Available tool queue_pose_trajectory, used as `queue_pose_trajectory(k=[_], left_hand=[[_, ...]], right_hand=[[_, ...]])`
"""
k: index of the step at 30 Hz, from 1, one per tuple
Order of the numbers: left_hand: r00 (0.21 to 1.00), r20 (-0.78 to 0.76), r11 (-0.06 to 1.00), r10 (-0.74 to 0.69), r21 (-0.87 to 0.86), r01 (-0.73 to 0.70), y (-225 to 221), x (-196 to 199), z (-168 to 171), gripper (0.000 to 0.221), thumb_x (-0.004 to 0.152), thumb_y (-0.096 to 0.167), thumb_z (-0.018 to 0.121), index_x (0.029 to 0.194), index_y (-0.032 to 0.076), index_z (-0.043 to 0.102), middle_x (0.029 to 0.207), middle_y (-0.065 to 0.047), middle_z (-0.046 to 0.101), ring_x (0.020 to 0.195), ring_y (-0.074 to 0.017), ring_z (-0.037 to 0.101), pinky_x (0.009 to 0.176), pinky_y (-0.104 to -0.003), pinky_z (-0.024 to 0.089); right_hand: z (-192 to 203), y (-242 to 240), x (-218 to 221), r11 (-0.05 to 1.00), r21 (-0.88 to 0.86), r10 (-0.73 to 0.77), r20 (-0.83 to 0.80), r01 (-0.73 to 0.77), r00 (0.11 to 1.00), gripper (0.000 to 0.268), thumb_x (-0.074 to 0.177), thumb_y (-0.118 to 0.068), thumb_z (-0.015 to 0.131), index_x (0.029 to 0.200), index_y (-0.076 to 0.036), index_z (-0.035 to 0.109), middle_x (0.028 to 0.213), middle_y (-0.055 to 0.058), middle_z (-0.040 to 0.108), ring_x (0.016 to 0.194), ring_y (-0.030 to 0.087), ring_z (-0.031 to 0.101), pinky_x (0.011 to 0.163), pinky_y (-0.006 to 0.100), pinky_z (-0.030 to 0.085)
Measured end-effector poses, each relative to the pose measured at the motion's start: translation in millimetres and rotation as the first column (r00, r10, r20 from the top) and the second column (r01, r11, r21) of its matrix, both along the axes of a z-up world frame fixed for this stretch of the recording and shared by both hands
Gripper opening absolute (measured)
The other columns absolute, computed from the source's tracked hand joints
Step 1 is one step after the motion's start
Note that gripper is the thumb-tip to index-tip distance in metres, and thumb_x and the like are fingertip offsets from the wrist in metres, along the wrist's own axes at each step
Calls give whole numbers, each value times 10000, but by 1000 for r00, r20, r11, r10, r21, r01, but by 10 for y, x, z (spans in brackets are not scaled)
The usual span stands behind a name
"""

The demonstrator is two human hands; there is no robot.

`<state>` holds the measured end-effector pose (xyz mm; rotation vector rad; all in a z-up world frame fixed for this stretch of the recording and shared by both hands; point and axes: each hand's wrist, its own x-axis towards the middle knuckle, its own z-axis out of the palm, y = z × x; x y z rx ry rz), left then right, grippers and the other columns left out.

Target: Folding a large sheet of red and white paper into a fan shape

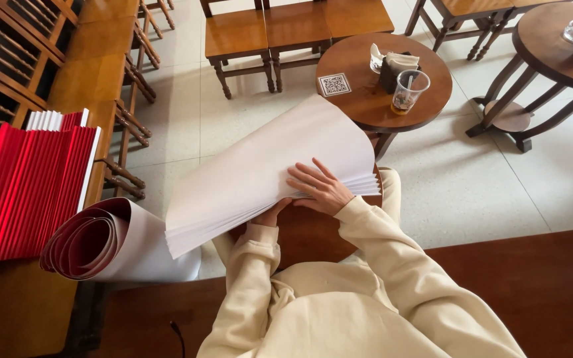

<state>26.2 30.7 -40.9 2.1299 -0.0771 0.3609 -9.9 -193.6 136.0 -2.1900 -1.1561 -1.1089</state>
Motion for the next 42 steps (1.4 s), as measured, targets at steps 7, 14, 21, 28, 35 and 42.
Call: queue_pose_trajectory(k=[7,14,21,28,35,42], left_hand=[[938,-346,998,31,65,-9,-73,-155,241,1271,710,927,660,1654,197,222,1673,-81,309,1500,-296,360,1267,-491,206],[984,173,942,-51,-319,105,-311,-470,403,308,796,296,901,1042,162,775,954,2,759,870,-166,729,761,-301,596],[478,856,812,-197,415,-409,-351,-561,1440,325,1018,397,608,1233,190,737,1221,-46,714,1131,-245,673,1067,-463,520],[477,808,770,-345,535,-349,-260,-263,1266,206,1016,164,603,1167,122,737,1146,-81,729,1091,-246,697,1063,-467,532],[450,834,775,-318,502,-383,-300,-416,1492,209,1071,166,534,1085,140,741,1081,-61,728,1024,-225,707,1011,-435,554],[449,844,804,-294,472,-361,-347,-458,1567,218,1076,177,530,1062,135,743,1095,-68,747,1034,-230,719,1022,-421,554]], right_hand=[[-69,5,45,1000,16,-23,131,21,991,336,954,-256,717,1257,-110,708,1316,109,704,1172,287,692,1035,425,520],[-135,9,59,993,-8,-113,197,117,974,264,988,-204,663,1221,-91,714,1188,105,734,1048,280,725,943,398,572],[-143,-20,49,990,-66,-104,237,123,966,251,1004,-150,631,1224,-56,708,1170,132,719,1036,298,709,941,409,564],[-139,-4,33,989,-55,-121,234,137,965,237,1006,-159,623,1198,-47,706,1159,127,719,1028,286,713,929,393,571],[-64,-92,20,998,2,-60,217,61,974,252,979,-165,650,1180,-23,706,1139,138,729,1024,312,722,926,412,575],[-78,-81,0,997,50,-64,227,54,972,134,956,-136,694,1049,-55,745,1118,121,760,1004,296,744,911,401,589]])
